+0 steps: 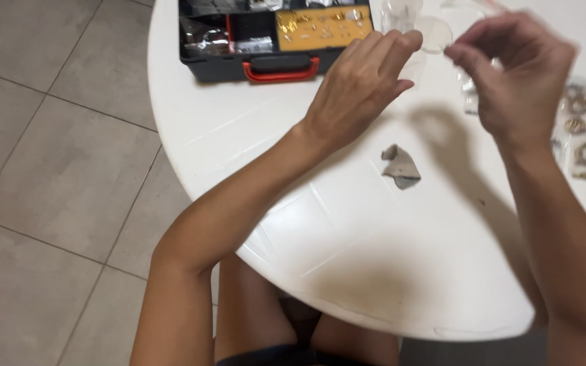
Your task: Organizing small jewelry components and findings into plastic bags from a storage box
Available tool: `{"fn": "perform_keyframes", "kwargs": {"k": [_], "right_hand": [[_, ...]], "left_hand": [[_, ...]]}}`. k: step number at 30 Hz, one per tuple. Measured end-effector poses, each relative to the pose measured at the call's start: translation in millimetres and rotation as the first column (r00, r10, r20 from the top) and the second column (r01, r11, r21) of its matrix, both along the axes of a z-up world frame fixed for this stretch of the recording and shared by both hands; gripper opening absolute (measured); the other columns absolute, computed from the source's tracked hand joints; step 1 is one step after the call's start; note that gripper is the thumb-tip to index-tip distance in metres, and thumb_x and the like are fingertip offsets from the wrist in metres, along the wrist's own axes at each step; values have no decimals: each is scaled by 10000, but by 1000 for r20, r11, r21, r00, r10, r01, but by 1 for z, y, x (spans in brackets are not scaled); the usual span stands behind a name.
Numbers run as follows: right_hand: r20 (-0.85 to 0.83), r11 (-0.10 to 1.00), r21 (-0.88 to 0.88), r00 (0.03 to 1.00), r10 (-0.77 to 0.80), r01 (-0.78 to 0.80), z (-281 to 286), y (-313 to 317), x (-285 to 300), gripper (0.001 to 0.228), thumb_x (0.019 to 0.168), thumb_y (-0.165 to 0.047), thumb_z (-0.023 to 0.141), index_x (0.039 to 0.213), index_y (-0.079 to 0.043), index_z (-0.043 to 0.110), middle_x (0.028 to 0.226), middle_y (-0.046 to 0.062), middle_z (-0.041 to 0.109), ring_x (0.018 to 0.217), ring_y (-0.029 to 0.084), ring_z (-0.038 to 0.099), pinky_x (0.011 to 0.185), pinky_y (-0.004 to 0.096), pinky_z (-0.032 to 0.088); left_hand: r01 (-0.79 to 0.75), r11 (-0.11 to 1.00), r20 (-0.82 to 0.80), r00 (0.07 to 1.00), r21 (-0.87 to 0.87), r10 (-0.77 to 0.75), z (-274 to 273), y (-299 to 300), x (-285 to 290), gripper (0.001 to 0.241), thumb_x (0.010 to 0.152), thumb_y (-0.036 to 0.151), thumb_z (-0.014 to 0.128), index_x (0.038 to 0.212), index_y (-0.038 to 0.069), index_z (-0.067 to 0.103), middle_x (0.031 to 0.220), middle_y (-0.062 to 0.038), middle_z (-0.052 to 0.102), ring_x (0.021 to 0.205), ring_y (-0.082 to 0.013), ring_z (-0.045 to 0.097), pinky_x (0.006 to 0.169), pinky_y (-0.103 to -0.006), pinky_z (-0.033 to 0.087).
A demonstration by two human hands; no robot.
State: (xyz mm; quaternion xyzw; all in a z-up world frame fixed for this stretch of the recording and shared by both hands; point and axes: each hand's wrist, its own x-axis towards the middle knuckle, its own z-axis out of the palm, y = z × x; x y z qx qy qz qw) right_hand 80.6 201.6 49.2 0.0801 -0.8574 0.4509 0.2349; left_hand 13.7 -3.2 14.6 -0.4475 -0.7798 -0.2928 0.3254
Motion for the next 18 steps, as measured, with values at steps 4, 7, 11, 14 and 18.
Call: {"fn": "perform_keyframes", "kwargs": {"k": [4, 7, 11, 14, 18], "right_hand": [[-328, 960, 279, 941, 84, 11, 24, -28, 24, 226, 1099, 167, 964, 1069, 80, 757, 1025, 187, 732, 941, 274, 600, 812, 376, 445], [-393, 929, 358, 918, 56, 97, 17, -21, 19, 205, 1078, 99, 994, 1078, 40, 798, 1020, 163, 563, 955, 285, 534, 778, 381, 468], [-311, 971, 227, 951, -4, 78, 9, -19, 15, 180, 1092, 46, 982, 1098, 27, 803, 999, 144, 572, 964, 253, 509, 789, 351, 453], [-207, 986, 165, 978, 31, 4, 11, -21, 13, 177, 1080, -19, 968, 1090, -9, 791, 1030, 110, 534, 916, 206, 477, 778, 308, 442], [-230, 973, 229, 972, 38, 16, 18, -16, 21, 111, 1206, -32, 695, 1216, 34, 784, 1055, 152, 583, 972, 251, 516, 820, 354, 427]], "left_hand": [[87, 996, -73, 993, -28, -89, -4, 4, 9, 544, 949, 185, 866, 1261, 70, 435, 1052, -88, 641, 886, -258, 597, 762, -366, 469], [119, 993, -64, 991, -2, -119, -2, 1, 9, 363, 1066, 292, 656, 1213, 71, 408, 1015, -98, 615, 842, -272, 555, 730, -377, 447], [151, 988, -64, 986, -4, -151, -3, 2, 12, 375, 1118, 416, 367, 1228, 60, 409, 997, -87, 612, 830, -272, 541, 748, -391, 446], [133, 991, -68, 989, -32, -135, -2, 2, 11, 363, 1125, 404, 367, 1245, 70, 439, 952, -72, 548, 838, -259, 543, 739, -386, 450], [121, 993, -62, 991, 6, -120, 7, 0, 15, 323, 1109, 343, 462, 1240, 48, 470, 1000, -93, 594, 846, -270, 554, 770, -395, 455]]}}
